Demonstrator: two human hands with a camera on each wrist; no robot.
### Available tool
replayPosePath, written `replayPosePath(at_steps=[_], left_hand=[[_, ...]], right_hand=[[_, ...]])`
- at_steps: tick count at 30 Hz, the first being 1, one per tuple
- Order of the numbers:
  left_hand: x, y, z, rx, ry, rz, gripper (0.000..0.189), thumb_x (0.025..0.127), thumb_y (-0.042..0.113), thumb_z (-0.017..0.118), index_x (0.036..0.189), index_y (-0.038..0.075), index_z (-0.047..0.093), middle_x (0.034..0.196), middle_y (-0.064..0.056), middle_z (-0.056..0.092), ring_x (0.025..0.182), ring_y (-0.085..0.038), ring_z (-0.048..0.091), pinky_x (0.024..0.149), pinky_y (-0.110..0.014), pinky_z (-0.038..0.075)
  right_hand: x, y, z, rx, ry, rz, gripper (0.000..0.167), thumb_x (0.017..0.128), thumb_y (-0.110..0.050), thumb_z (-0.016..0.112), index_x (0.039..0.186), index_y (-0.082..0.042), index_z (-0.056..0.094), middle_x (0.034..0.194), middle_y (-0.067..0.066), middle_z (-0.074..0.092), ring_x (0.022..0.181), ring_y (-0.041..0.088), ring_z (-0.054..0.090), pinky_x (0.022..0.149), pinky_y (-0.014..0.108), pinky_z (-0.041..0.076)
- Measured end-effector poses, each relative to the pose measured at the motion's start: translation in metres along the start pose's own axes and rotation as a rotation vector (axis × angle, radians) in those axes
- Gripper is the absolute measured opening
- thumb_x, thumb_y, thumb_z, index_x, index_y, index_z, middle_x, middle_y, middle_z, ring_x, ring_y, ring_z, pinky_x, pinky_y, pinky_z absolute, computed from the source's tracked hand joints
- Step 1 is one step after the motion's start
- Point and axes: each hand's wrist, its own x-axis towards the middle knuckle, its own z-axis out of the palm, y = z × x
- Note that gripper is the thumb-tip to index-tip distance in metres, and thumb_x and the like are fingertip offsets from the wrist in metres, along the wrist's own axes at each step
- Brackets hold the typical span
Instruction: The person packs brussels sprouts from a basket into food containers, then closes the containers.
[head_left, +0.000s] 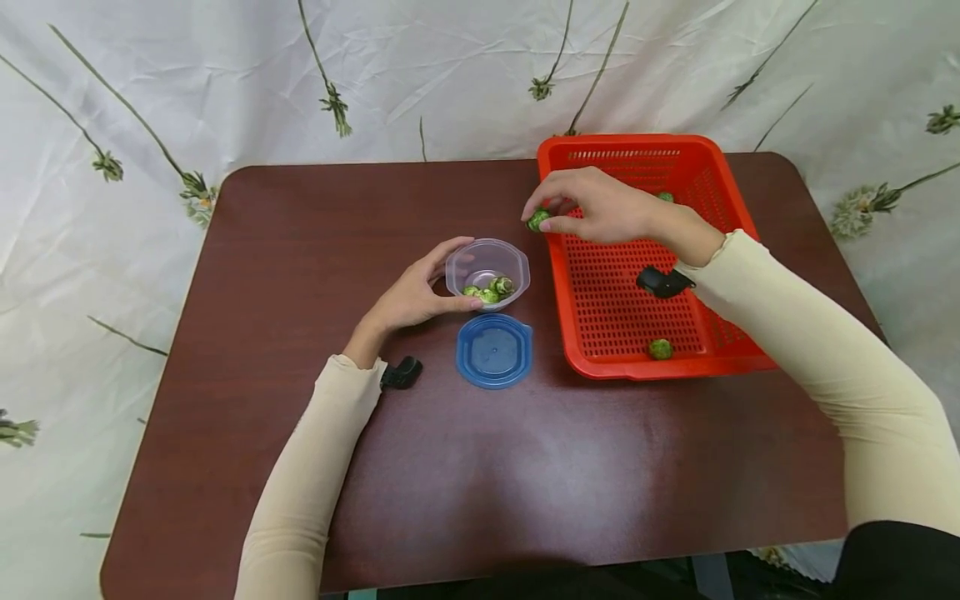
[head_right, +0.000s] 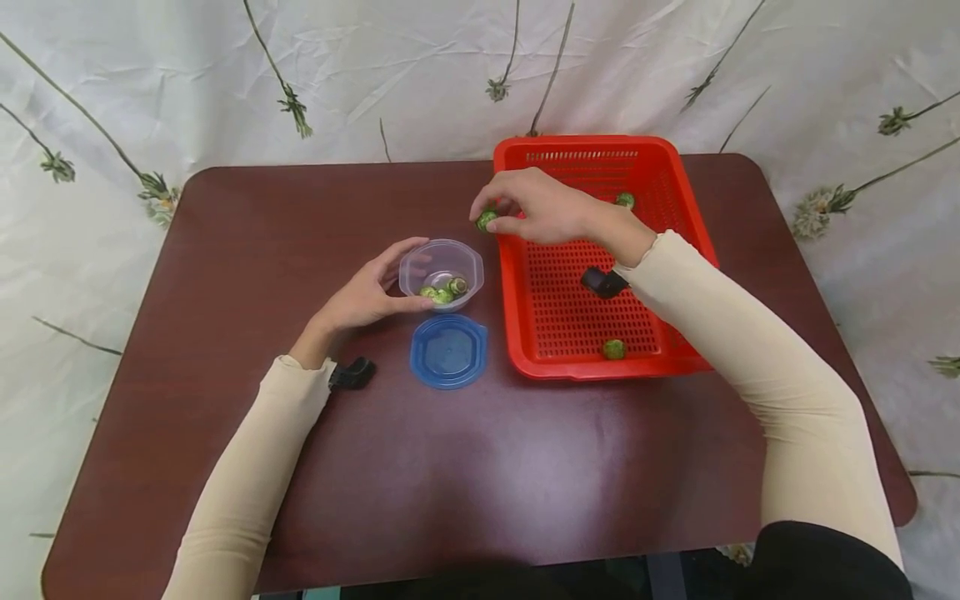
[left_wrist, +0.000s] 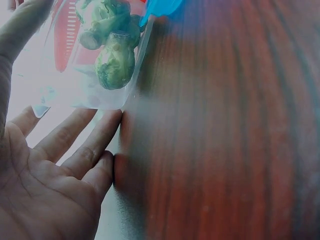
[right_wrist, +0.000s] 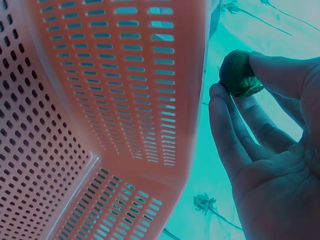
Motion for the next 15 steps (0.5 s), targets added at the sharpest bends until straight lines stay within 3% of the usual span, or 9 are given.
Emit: replayPosePath(at_steps=[15], left_hand=[[0.001,-0.001,0.000,0.000,-0.008,-0.005,0.086,0.082,0.022,0.085,0.153,0.029,0.036,0.144,0.000,0.049,0.136,-0.020,0.050,0.113,-0.045,0.037]], right_hand=[[0.007,-0.006,0.013,0.004,-0.030,-0.047,0.023,0.096,-0.007,0.066,0.118,-0.006,0.070,0.115,0.007,0.066,0.104,0.022,0.065,0.094,0.039,0.055]])
